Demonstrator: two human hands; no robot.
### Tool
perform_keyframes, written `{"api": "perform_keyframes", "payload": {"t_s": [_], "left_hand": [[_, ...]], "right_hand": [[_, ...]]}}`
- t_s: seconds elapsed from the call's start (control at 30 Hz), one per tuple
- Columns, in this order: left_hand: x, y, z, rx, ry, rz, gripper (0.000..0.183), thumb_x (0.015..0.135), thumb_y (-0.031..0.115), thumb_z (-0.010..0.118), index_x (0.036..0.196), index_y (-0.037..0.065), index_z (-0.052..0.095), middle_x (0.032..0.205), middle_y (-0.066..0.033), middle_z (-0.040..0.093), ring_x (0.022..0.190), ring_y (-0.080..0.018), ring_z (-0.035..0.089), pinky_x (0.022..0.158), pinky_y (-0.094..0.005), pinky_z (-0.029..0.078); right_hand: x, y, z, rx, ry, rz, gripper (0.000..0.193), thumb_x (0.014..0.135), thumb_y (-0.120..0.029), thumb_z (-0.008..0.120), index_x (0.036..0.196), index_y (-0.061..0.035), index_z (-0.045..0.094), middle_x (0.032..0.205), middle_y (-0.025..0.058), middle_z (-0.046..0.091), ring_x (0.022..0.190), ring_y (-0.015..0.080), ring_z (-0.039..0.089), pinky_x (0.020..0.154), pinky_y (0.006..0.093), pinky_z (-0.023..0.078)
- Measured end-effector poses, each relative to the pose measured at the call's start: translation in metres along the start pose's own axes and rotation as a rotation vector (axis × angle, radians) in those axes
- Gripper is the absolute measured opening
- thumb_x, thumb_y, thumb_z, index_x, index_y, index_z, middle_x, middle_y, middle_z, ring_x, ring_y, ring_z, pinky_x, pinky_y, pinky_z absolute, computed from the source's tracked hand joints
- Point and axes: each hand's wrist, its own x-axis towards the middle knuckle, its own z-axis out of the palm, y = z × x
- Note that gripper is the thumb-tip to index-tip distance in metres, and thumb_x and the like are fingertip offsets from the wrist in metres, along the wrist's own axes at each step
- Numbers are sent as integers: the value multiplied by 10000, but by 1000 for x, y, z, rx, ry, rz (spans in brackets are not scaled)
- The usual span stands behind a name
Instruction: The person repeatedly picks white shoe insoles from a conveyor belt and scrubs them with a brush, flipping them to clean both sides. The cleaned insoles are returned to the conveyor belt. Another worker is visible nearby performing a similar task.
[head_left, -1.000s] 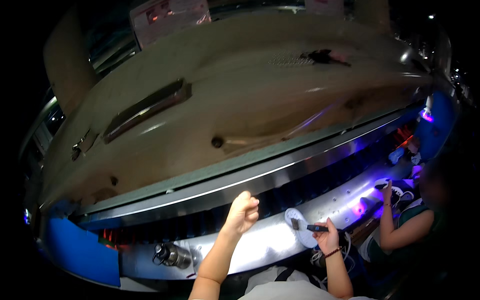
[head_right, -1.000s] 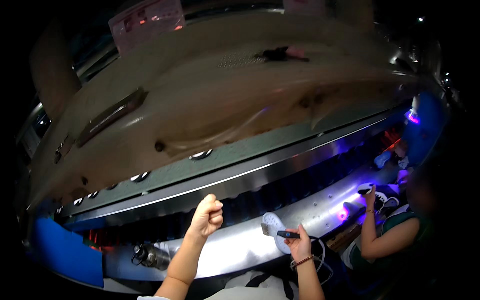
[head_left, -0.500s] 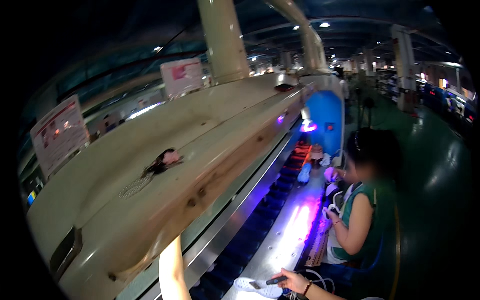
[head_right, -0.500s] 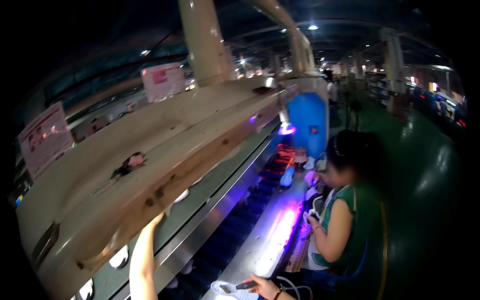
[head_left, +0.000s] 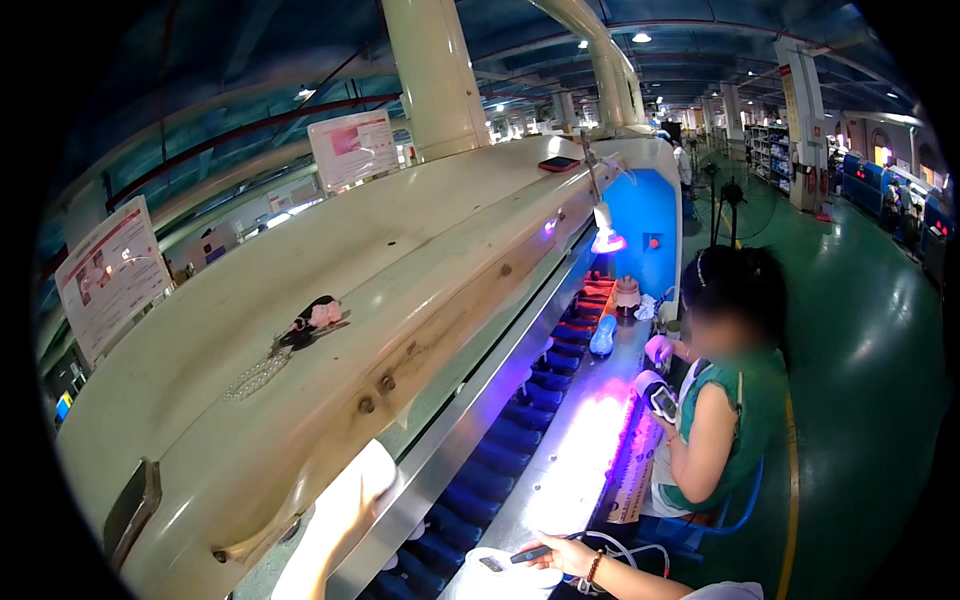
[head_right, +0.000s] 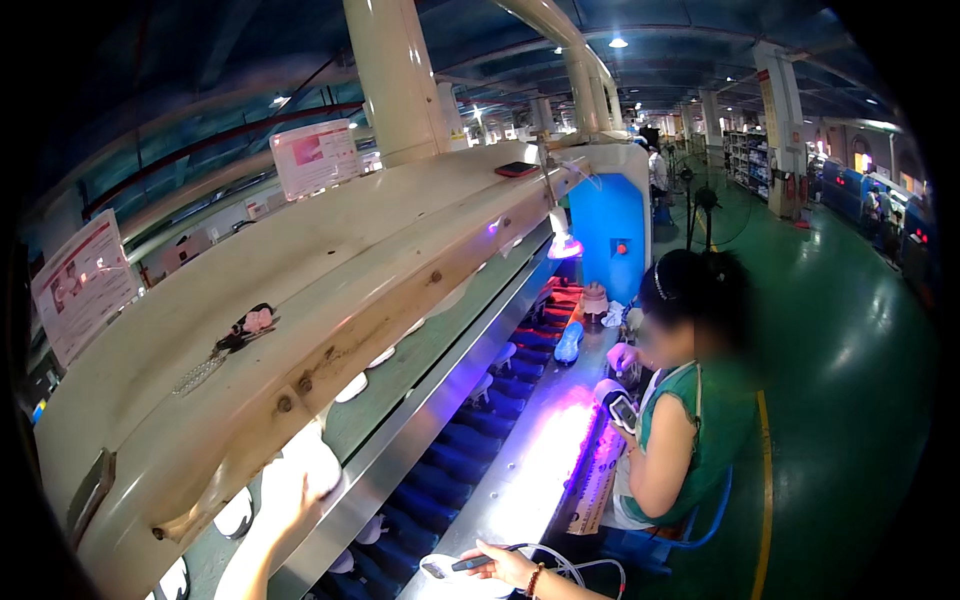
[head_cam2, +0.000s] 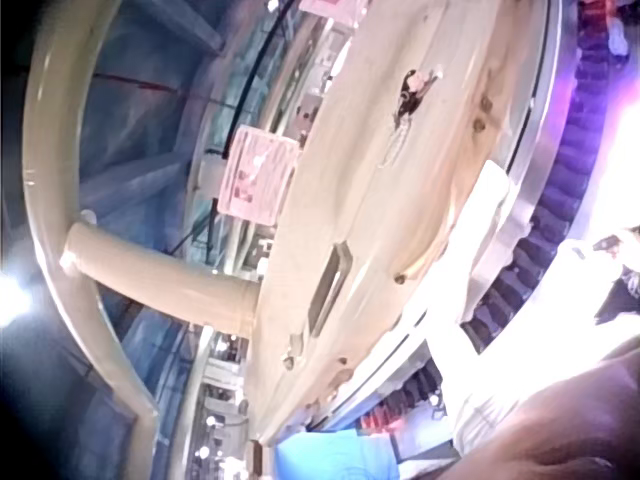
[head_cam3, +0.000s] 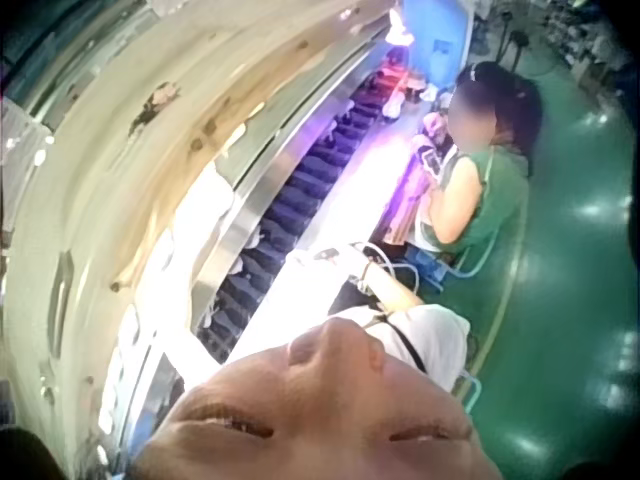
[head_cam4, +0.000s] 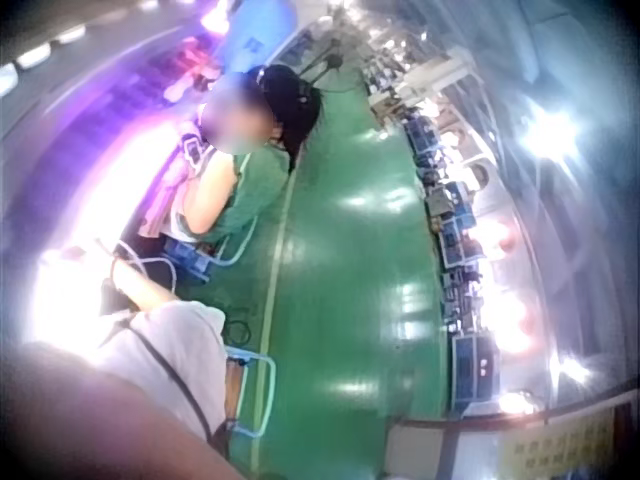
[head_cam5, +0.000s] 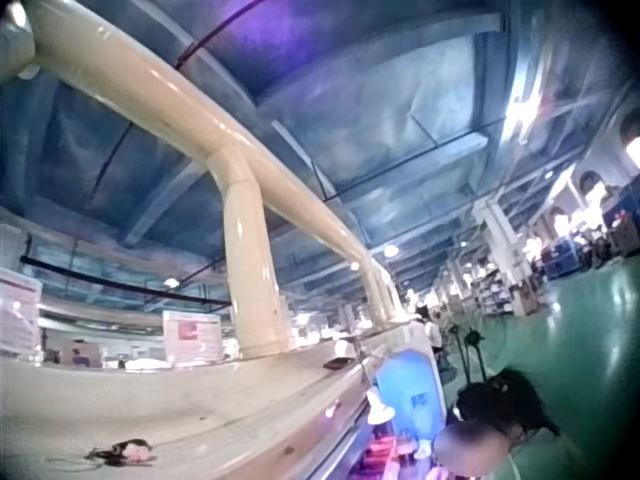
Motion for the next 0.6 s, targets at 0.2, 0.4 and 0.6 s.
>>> {"api": "perform_keyframes", "payload": {"t_s": [0.2, 0.4, 0.6], "left_hand": [[-110, 63, 19, -1018, 960, -579, 483, 663, 180, 618, 1071, -1, 436, 992, -136, 471, 994, -322, 434, 882, -413, 333], [-139, 95, 46, -2008, 943, -872, 499, 679, 145, 568, 1127, -17, 421, 1085, -135, 488, 1040, -297, 461, 899, -407, 373], [-218, 80, 59, -2412, 431, -502, 746, 615, 194, 704, 1233, 1, 332, 1174, -145, 463, 1039, -291, 484, 890, -436, 390]], "right_hand": [[14, 11, 17, 27, -31, 62, 383, 871, -337, 420, 1060, -19, 520, 1012, 96, 563, 873, 172, 570, 780, 272, 446], [23, 19, 17, 66, -90, -29, 257, 842, -166, 495, 1031, 4, 530, 955, 106, 581, 823, 176, 588, 746, 258, 471], [9, 7, 18, 42, 46, -197, 192, 779, 7, 531, 970, 24, 537, 884, 131, 587, 766, 181, 590, 689, 251, 483]]}}
